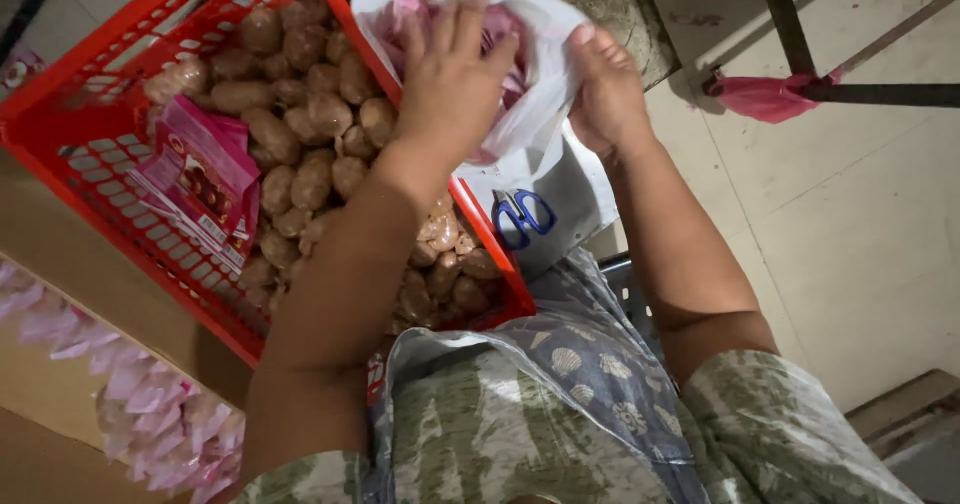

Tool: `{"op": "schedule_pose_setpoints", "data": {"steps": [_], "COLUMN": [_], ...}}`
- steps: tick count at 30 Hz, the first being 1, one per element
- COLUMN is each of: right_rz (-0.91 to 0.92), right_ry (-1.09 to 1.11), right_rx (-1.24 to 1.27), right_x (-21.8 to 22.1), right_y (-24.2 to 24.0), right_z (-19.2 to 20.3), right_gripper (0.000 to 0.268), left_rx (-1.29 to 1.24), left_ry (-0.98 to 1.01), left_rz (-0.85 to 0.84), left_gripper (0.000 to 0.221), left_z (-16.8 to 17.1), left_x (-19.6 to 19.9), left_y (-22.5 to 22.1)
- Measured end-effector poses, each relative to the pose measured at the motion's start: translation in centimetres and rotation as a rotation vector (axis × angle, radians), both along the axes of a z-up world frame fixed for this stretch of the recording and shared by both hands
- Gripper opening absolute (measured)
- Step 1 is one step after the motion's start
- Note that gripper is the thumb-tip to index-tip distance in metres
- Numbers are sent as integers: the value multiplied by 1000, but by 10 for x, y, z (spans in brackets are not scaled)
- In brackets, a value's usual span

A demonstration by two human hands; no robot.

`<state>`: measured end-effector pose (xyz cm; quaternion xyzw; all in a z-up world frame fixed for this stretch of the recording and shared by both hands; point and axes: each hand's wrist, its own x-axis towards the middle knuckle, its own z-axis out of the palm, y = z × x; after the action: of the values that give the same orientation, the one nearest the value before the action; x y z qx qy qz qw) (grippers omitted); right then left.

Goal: The person places small round food items into plastic bags by hand and adds pink labels to the bags from a pile.

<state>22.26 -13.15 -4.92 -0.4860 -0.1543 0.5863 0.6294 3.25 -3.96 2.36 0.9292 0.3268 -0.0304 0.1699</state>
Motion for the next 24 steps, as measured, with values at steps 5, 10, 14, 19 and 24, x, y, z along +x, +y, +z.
{"op": "schedule_pose_setpoints", "data": {"steps": [5,10,14,19,24], "right_rz": [-86,-33,67,349,180], "right_ry": [-3,-99,-324,-813,-765], "right_rx": [83,118,-90,-544,-313], "right_x": [-12,-20,-1,12,12], "right_y": [14,13,4,-21,-35], "right_z": [49,69,55,-6,-55], "right_gripper": [17,19,24,45,4], "left_rx": [40,326,74,1,119], "left_ry": [3,-218,166,444,225], "left_rz": [-114,-64,-72,-90,-136], "left_gripper": [41,29,42,53,55], "left_z": [-6,-29,-58,-67,-63], "left_x": [4,9,24,32,20], "left_y": [-12,-18,-12,-10,-18]}}
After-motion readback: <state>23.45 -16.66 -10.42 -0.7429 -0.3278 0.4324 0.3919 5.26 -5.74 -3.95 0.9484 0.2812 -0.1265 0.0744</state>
